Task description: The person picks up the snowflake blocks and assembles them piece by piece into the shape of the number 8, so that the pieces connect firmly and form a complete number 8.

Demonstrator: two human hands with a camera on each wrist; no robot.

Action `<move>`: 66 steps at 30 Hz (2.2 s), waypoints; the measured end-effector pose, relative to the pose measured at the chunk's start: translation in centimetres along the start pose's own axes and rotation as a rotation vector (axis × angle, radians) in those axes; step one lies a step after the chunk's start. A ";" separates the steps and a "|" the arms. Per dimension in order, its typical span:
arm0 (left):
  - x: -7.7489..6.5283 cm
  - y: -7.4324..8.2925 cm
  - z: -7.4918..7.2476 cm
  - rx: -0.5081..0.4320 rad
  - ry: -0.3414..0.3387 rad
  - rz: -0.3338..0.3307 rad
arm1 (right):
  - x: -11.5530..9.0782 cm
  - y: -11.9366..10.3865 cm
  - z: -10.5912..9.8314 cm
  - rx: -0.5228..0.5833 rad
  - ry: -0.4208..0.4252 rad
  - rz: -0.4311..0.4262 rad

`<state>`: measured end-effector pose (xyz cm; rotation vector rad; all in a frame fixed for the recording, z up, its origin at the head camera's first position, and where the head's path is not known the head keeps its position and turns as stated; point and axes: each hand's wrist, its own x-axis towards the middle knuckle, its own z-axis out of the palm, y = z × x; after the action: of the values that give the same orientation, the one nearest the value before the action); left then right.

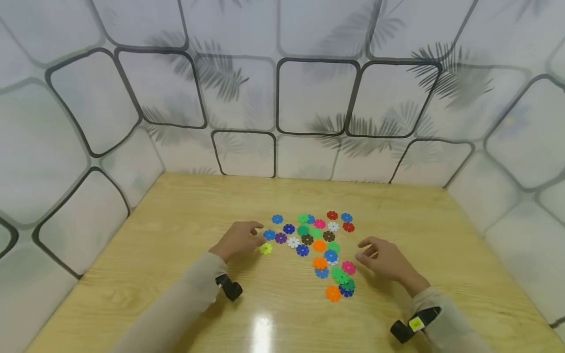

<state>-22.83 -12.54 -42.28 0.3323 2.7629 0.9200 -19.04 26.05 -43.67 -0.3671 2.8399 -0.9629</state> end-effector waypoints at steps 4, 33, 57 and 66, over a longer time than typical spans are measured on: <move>0.7 0.7 0.3 0.042 0.001 0.004 | 0.2 -0.4 0.3 -0.029 -0.037 0.011; 3.1 2.0 1.3 0.261 0.009 -0.007 | 0.5 -1.8 1.5 -0.121 -0.140 0.062; 2.1 2.8 -0.7 -0.058 0.115 0.126 | 1.3 -2.6 -0.4 0.066 0.042 -0.121; 0.5 4.4 -1.3 -0.301 0.107 0.169 | 2.3 -3.8 0.7 0.145 0.095 -0.220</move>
<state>-22.96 -9.70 -38.69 0.4809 2.6640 1.4126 -20.40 22.18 -41.98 -0.6438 2.8331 -1.2502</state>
